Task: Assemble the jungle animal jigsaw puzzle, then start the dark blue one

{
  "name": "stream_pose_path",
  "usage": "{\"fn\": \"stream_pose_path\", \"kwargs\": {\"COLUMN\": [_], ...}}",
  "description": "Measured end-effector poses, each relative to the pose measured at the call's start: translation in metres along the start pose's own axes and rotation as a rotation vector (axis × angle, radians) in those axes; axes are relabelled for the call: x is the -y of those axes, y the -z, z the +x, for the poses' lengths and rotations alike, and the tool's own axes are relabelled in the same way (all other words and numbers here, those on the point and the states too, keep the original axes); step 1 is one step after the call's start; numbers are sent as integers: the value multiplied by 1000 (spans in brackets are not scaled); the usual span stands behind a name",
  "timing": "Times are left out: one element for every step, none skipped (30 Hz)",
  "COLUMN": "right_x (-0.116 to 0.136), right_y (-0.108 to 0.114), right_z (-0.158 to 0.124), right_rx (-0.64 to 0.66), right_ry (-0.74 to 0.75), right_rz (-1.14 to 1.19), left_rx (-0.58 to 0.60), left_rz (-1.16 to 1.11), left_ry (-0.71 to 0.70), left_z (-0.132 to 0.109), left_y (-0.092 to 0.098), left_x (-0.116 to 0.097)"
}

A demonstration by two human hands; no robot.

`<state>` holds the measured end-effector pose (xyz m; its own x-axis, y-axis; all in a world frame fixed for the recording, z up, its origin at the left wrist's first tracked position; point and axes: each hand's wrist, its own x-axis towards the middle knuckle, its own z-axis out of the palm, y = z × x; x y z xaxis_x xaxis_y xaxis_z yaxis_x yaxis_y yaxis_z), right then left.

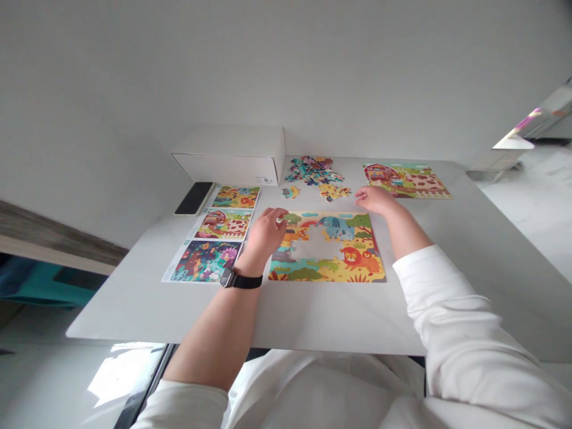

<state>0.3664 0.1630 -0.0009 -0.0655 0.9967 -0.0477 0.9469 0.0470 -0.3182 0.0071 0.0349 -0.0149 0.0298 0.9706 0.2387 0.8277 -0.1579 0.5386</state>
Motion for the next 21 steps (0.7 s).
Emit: {"fn": "stream_pose_path", "kwargs": {"right_x": [1, 1, 1, 2, 2, 2, 3, 3, 4, 4, 4, 5, 5, 5, 5, 4, 4, 3, 2, 1, 0], "right_y": [-2, -5, -7, -10, -13, -15, -18, -21, -23, -26, -28, -31, -33, -35, -36, -37, -38, -38, -38, -37, -37], "right_z": [5, 10, 15, 20, 24, 28, 31, 34, 36, 38, 40, 42, 43, 44, 45, 46, 46, 46, 46, 45, 44], "right_rx": [-15, -31, -50, -71, -92, -111, -127, -140, -150, -158, -167, -174, -176, -176, -174, -172, -172, -171, -170, -168, -165], "right_ry": [4, 9, 18, 29, 41, 56, 73, 91, 108, 123, 134, 144, 151, 158, 164, 168, 168, 163, 154, 144, 133], "right_rz": [2, 2, -1, -5, -7, -6, -2, 6, 16, 27, 36, 42, 43, 41, 37, 34, 34, 38, 44, 49, 51], "left_rx": [0, 2, 4, 4, 4, 3, 3, 2, 2, 2, 2, 1, 0, 1, 2, 3, 2, 0, -3, -7, -13], "left_rz": [-4, -7, -9, -10, -11, -10, -9, -8, -5, -2, 1, 3, 5, 6, 6, 6, 4, 1, -5, -12, -19], "left_ry": [-1, -2, -3, -2, -2, -1, 1, 4, 9, 13, 17, 20, 21, 21, 22, 24, 27, 29, 30, 31, 33], "left_z": [0, 0, 0, 0, 0, 0, 1, 1, 1, 1, 1, 1, 1, 2, 2, 2, 2, 2, 2, 2, 2], "left_y": [0, 0, -1, -1, -1, -2, -2, -3, -3, -4, -4, -5, -5, -5, -5, -5, -5, -5, -5, -5, -5], "left_x": [0, 1, 1, 2, 3, 3, 4, 4, 5, 5, 5, 5, 5, 4, 4, 4, 4, 4, 4, 4, 4]}}
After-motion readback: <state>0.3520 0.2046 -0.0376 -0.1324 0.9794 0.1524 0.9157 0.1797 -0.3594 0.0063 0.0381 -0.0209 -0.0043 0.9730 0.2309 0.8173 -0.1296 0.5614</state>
